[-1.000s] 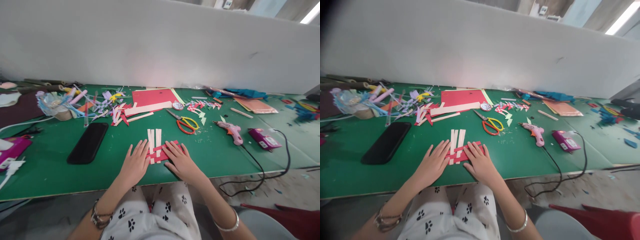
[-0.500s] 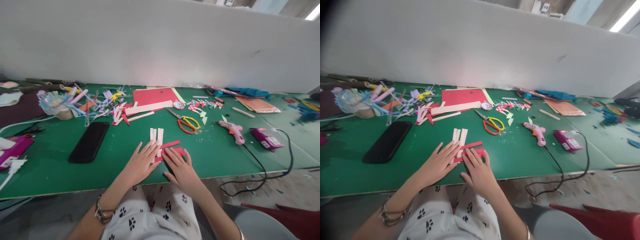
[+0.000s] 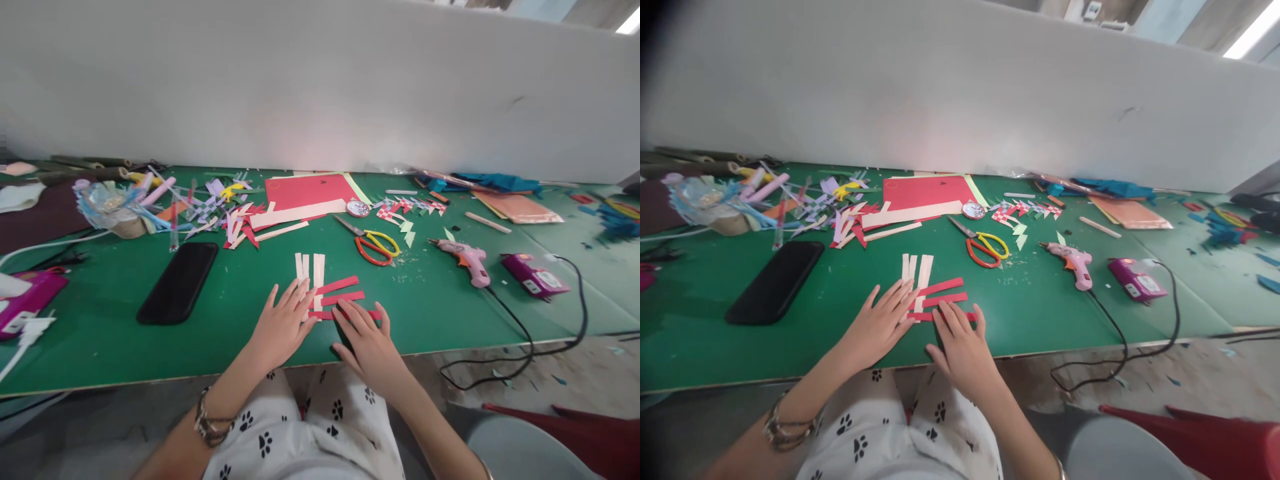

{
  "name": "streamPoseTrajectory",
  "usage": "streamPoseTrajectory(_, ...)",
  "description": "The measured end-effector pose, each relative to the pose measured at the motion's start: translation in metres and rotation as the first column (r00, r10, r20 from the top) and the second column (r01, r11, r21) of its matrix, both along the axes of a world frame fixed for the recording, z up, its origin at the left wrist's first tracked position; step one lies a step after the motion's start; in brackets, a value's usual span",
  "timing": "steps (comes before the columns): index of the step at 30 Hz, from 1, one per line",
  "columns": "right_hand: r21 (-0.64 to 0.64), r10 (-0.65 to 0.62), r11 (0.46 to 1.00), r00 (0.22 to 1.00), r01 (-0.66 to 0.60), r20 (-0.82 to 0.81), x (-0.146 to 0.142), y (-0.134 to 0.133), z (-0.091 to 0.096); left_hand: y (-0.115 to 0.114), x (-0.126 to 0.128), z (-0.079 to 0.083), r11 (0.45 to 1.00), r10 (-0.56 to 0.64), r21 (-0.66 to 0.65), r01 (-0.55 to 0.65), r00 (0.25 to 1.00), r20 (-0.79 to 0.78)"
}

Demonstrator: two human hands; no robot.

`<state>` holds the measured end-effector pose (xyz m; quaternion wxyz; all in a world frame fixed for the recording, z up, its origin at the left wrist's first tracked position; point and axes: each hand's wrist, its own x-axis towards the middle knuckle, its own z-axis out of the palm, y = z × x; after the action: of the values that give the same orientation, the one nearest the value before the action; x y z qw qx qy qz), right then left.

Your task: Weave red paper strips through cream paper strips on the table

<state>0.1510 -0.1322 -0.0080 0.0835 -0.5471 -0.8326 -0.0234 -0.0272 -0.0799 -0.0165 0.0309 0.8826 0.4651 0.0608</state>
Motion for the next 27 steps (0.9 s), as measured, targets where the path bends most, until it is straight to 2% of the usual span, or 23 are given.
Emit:
streamPoseTrajectory(4, -0.002, -0.031, 1.000, 0.998, 0.031, -0.062, -0.001, 0.002, 0.002, 0.003, -0.007, 0.009, 0.998, -0.023, -0.058, 0.028, 0.997, 0.080)
streamPoseTrajectory(10, 0.019, -0.077, 0.996, 0.972, 0.084, -0.223, -0.010, 0.015, 0.003, 0.004, -0.024, 0.022, 0.986, -0.162, -0.008, 0.169, 0.960, 0.229)
streamPoseTrajectory(16, -0.030, -0.092, 0.996, 0.944, 0.087, -0.316, -0.021, 0.025, 0.003, 0.003, -0.016, 0.018, 0.981, -0.182, -0.023, 0.192, 0.960, 0.215)
streamPoseTrajectory(27, -0.040, -0.044, 0.999, 0.933, 0.031, -0.356, -0.016, 0.029, 0.004, 0.007, -0.017, 0.013, 0.979, -0.157, -0.072, 0.188, 0.937, 0.313)
